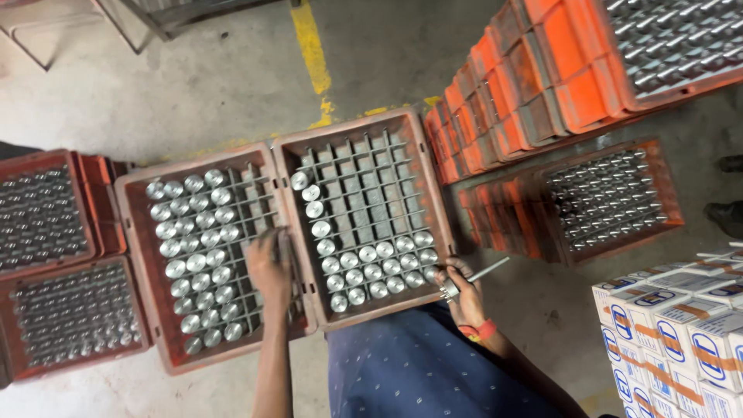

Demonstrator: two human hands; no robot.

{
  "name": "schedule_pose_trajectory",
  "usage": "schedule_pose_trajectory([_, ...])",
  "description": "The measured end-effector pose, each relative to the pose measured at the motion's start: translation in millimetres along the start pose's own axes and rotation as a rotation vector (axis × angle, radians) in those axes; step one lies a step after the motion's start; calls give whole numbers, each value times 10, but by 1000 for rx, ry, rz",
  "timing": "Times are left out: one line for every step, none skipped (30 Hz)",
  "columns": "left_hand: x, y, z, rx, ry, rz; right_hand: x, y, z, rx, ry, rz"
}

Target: The person picks machined metal knob parts one at a time from a plastic crate and places each into a compartmentalized tray, holding a metal rod tool in the other hand. The person continues filling the tray compartments with the parts throughout the episode.

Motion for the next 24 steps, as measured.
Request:
schedule_pose_trajectory([-229, 43, -118, 31, -53, -68, 45, 27, -7, 23, 15, 22])
schedule_pose_trajectory([-459, 47, -222, 66, -103, -134, 82, 52, -6, 43, 30, 40])
schedule_pose_trajectory([-579, 13, -300, 99, -152, -95, 120, 63, 19, 61, 44, 55])
schedule_pose_trajectory([-682, -48, -360, 133, -202, -58, 164, 73, 76, 59, 64, 71])
schedule_pose_trajectory([-752, -123, -395, 166, -252, -22, 213, 88, 144, 55, 83, 87])
schedule_pose_trajectory([-802, -206, -385, 163, -316, 3, 262, 101, 220, 51, 103, 103])
schedule_pose_trajectory([-823, -293, -362, 161, -381, 28, 285, 102, 340, 13, 126, 83])
schedule_pose_trajectory([-799, -369, -352, 156, -445, 52, 313, 104, 460, -24, 147, 63])
schedule_pose_trajectory([-801, -440, -329, 117, -411, 24, 335, 97, 575, -60, 168, 40])
schedule_pose_trajectory([-812, -477, -304, 78, -376, -2, 388, 92, 672, -87, 165, 58])
schedule_pose_trajectory([-832, -483, -287, 35, -340, -26, 442, 105, 746, -111, 161, 77])
schedule_pose_trajectory([-812, -466, -330, 59, -318, -5, 489, 123, 793, -130, 158, 98])
schedule_pose_trajectory([-791, -419, -412, 82, -295, 17, 504, 135, 816, -135, 154, 92])
schedule_pose_trajectory([-776, -357, -506, 103, -272, 39, 513, 156, 818, -139, 150, 87])
schedule_pose_trajectory([-809, -260, -661, 159, -136, 23, 522, 169, 813, -142, 143, 81])
schedule_pose_trajectory([-856, -147, -799, 208, 0, 11, 534, 182, 771, -122, 156, 83])
schedule_pose_trajectory([-946, -15, -927, 266, 134, -30, 539, 194, 721, -98, 166, 85])
schedule_pose_trajectory([-1045, 137, -1025, 323, 269, -74, 549, 206, 678, -76, 177, 88])
schedule_pose_trajectory([-1169, 261, -961, 288, 529, -156, 579, 212, 665, -73, 180, 99])
schedule_pose_trajectory([-1268, 409, -848, 249, 786, -245, 614, 222, 659, -68, 185, 114])
schedule_pose_trajectory([-1331, 544, -667, 208, 1041, -337, 649, 229, 667, -62, 190, 128])
schedule_pose_trajectory([-1348, 689, -443, 169, 1296, -434, 705, 233, 708, -77, 199, 153])
schedule_pose_trajectory([-1313, 832, -188, 128, 1549, -534, 768, 240, 765, -91, 208, 178])
schedule_pose_trajectory([-1374, 1037, 91, 85, 1345, -746, 823, 246, 828, -105, 217, 199])
Point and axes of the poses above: each hand's wrist, its own y-axis away from the middle knuckle, its own z-axis out of the palm, x = y × z, the point moved 9 cm from there along -y, towards the middle knuckle, and after that the axes turned 4 degrees about x, right-handed, at the moved point
